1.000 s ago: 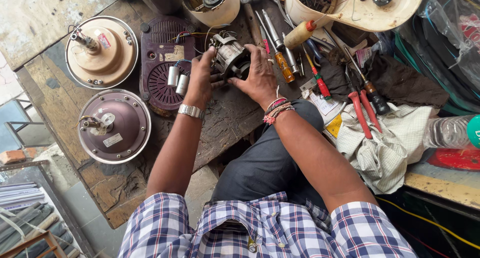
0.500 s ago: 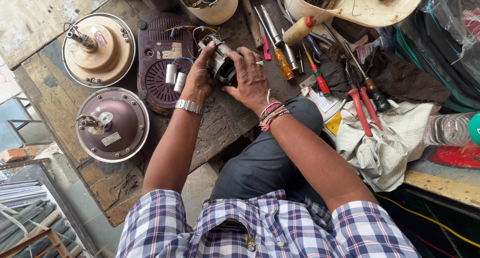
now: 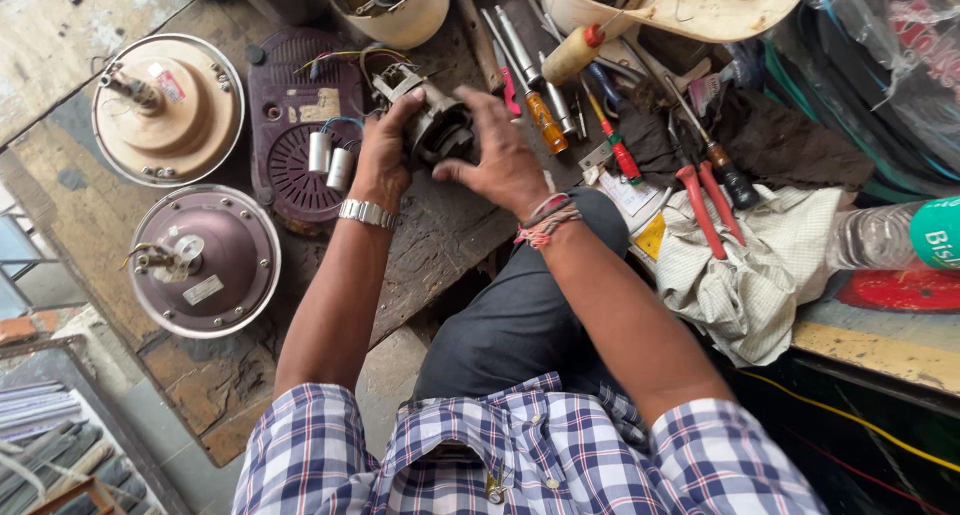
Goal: The person uses a screwdriver to loosen and remove screws from a small electric motor housing. They then separate the motor casing, inspect the internal components, and manipulate the wires and rotor assembly.
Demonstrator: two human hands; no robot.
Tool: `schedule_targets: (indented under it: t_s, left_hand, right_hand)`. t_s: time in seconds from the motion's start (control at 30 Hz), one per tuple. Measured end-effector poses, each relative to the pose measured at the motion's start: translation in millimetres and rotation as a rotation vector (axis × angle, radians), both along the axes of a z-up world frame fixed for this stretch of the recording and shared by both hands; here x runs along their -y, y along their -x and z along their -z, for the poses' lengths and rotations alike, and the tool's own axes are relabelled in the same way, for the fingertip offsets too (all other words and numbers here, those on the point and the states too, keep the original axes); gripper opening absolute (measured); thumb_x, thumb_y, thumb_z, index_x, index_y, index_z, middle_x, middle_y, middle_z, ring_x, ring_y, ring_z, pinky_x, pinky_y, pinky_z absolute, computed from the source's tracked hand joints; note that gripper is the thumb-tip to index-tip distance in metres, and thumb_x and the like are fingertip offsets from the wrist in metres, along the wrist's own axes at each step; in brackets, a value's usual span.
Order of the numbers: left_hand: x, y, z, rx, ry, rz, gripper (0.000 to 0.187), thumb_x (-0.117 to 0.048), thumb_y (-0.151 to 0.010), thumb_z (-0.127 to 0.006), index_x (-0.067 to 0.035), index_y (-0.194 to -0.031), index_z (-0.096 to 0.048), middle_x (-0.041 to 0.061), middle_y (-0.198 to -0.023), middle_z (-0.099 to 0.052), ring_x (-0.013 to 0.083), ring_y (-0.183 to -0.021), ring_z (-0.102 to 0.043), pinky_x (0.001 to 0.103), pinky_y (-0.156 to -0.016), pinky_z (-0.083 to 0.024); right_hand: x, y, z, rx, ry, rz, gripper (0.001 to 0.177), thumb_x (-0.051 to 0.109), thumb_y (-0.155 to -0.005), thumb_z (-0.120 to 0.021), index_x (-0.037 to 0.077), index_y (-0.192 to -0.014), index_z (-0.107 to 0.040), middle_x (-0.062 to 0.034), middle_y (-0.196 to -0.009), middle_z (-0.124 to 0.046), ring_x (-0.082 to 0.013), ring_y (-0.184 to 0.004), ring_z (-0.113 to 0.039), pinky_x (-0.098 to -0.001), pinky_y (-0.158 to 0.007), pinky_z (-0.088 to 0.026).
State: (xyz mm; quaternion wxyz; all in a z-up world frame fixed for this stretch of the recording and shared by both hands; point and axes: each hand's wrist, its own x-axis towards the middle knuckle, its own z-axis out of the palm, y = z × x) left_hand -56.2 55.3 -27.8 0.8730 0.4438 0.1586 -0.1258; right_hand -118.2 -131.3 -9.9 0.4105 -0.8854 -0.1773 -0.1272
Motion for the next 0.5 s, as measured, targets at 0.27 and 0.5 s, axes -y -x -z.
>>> schedule_targets:
  t_s: [0.27, 0.5]
  left_hand:
    - [7, -2, 3, 0.554, -0.563, 0.012, 0.094, -0.012, -0.076, -0.096, -0.001, -0.147, -0.036, 0.015, -0.131, -0.061, 0.0222, -0.117, -0.066, 0.037, -0.102, -0.059]
    - [9, 4, -4, 0.562, -0.442, 0.022, 0.090, -0.010, -0.074, -0.092, -0.005, -0.145, -0.036, 0.009, -0.127, -0.062, 0.0189, -0.115, -0.064, 0.032, -0.100, -0.058]
  right_hand:
    - [52, -39, 31, -0.096, 0.105, 0.432, 0.024, 0.018, -0.090, -0.076, 0.010, -0.112, -0.071, -0.0152, -0.113, -0.069, -0.0350, -0.107, -0.067, -0.0449, -0.097, -0.052]
    - [26, -84, 47, 0.074, 0.399, 0.220, 0.026, 0.017, -0.078, -0.081, 0.015, -0.104, -0.077, -0.0175, -0.101, -0.062, -0.0418, -0.099, -0.061, -0.0506, -0.084, -0.050]
